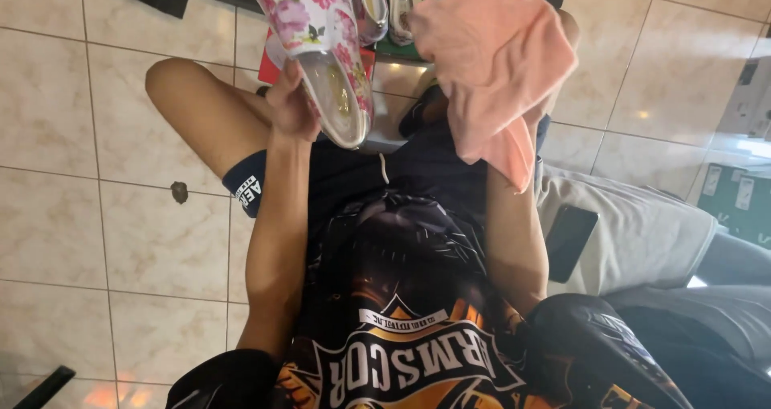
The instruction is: Cleaning various shoes using a cloth to wipe off dust or debris
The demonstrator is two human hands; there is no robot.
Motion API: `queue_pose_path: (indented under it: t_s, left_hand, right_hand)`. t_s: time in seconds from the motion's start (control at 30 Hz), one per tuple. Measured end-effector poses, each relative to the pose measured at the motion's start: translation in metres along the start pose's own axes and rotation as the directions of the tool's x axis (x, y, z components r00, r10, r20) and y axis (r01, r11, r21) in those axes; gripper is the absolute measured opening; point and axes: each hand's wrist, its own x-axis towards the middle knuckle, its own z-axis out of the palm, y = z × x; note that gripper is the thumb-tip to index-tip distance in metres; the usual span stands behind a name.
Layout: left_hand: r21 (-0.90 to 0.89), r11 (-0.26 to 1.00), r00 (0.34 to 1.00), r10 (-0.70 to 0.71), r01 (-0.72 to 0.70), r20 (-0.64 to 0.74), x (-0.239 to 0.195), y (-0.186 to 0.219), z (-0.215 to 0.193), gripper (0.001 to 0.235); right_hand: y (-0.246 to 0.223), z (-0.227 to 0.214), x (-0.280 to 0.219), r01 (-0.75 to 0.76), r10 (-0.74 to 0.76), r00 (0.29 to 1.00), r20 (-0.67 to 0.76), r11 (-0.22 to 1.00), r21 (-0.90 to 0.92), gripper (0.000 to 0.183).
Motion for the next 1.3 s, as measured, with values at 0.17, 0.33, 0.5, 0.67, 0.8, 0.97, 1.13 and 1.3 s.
queue_pose_path:
  t_s: [0.17, 0.33, 0.5, 0.67, 0.8, 0.97, 1.13, 1.3]
  left_hand:
    - [0.332, 0.942, 0.999, -0.049, 0.053, -0.021, 0.024, -0.011, -0.014, 0.075]
    - [0.301, 0.951, 0.982, -0.008, 0.065, -0.187, 0.039, -0.022, -0.017, 0.075]
    - [0.122, 0.983, 0.971, -0.108, 0.137, -0.214, 0.038, -0.034, -0.023, 0.077]
    - [0.11, 0.987, 0.992, -0.117, 0.121, -0.042, 0.025, -0.048, -0.005, 0.06]
    - [0.506, 0.862, 0.998, 0.015, 0.014, -0.053, 0.029, -0.053, 0.04, 0.078]
    - [0.876, 0.481, 0.989, 0.104, 0.038, -0.101, 0.026, -0.054, 0.068, 0.083]
    - [0.946, 0.308, 0.993, 0.025, 0.101, -0.115, 0.017, -0.044, 0.085, 0.082]
    - [0.949, 0.274, 0.984, 0.041, 0.158, -0.176, 0.013, -0.049, 0.096, 0.081]
  right_hand:
    - [-0.013, -0.023, 0.003, 0.063, -0.059, 0.996, -0.068, 0.996, 0.065, 0.045]
    - [-0.005, -0.018, 0.007, 0.114, -0.1, 0.988, -0.122, 0.987, 0.113, 0.042]
    - [0.011, -0.015, 0.018, 0.142, -0.113, 0.977, -0.183, 0.977, 0.157, 0.04]
    - [0.013, -0.033, 0.029, 0.188, -0.129, 0.959, -0.252, 0.955, 0.229, 0.036]
    - [-0.004, 0.006, 0.029, 0.226, -0.146, 0.944, -0.297, 0.94, 0.255, 0.035]
    - [-0.065, 0.145, 0.04, 0.317, -0.002, 0.937, 0.35, 0.429, -0.846, 0.072]
    - [-0.074, 0.157, 0.066, 0.367, -0.053, 0.926, 0.374, 0.358, -0.859, 0.072]
    - [-0.067, 0.161, 0.092, 0.484, -0.283, 0.87, 0.404, 0.328, -0.811, 0.024]
